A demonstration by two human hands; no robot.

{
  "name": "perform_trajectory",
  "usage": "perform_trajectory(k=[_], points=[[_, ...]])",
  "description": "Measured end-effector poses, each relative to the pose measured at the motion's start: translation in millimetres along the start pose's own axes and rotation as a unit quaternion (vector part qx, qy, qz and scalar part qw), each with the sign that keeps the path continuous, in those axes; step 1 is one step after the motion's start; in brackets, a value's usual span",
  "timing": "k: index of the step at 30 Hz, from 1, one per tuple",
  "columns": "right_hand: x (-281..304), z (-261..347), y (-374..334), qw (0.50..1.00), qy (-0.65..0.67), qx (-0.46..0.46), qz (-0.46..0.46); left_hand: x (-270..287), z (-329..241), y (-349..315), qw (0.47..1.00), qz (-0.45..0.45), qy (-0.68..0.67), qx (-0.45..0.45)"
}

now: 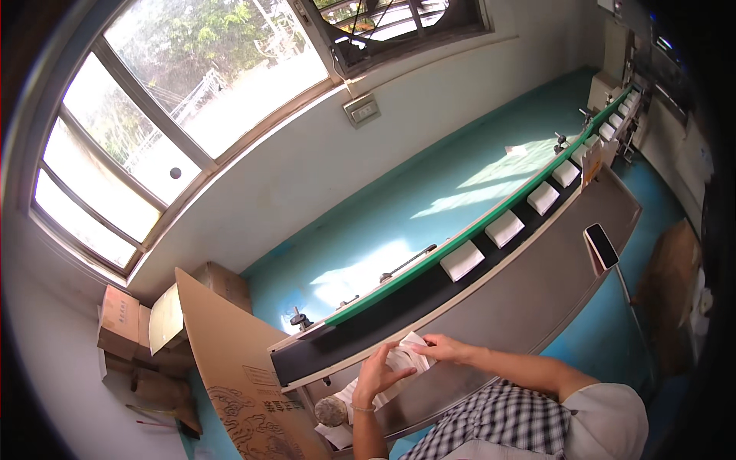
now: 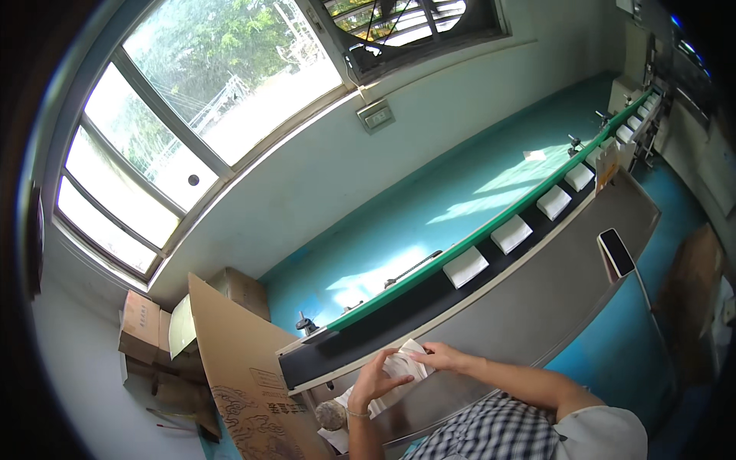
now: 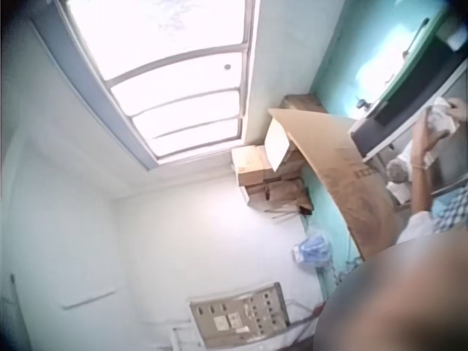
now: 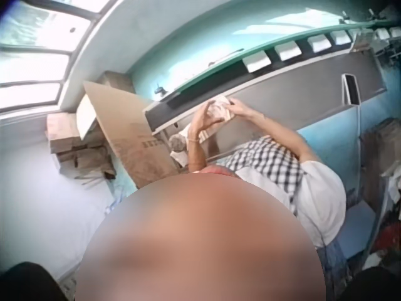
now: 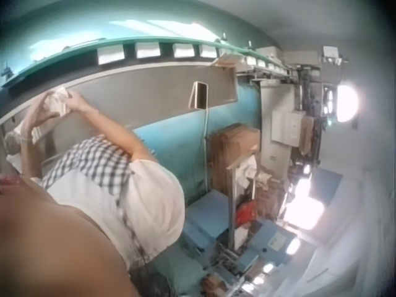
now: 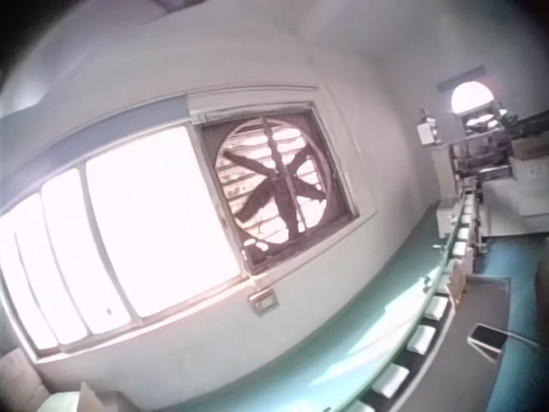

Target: Aligning and stacking white paper cards taken from a processing machine.

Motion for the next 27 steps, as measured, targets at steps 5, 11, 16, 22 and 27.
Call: perform_trajectory(k=[5,11,16,22,27], points=[[39,7,36,0.996,-0.059,0.056,-0.048,-2,3,-1,1.000,-0.017,0.013,0.001],[35,18,20,0.994,0.074,-0.022,-0.078,-1,-3,-1,1.000,-0.017,0.000,0.025],[-17,53,-38,0.932,-0.254,0.237,-0.102,3,-5,-11,0.999,0.018,0.024,0.025],[-6,12,-29,0.996,0.033,-0.074,0.032,12,3,-21,0.998,-0.002,0.019,0.055],[-5,34,-31,0.980,-0.179,0.067,0.047,12,-4,-15,0.997,-0.017,0.066,0.031]])
Point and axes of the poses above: each hand's wrist, its own y-axis towards the middle knuckle, its own x-axis out of the back of the hand, z = x × y, the point moved 10 cm from there along y, towards the middle knuckle, and after that the axes turned 14 degrees about -z, right-handed, at the moved point
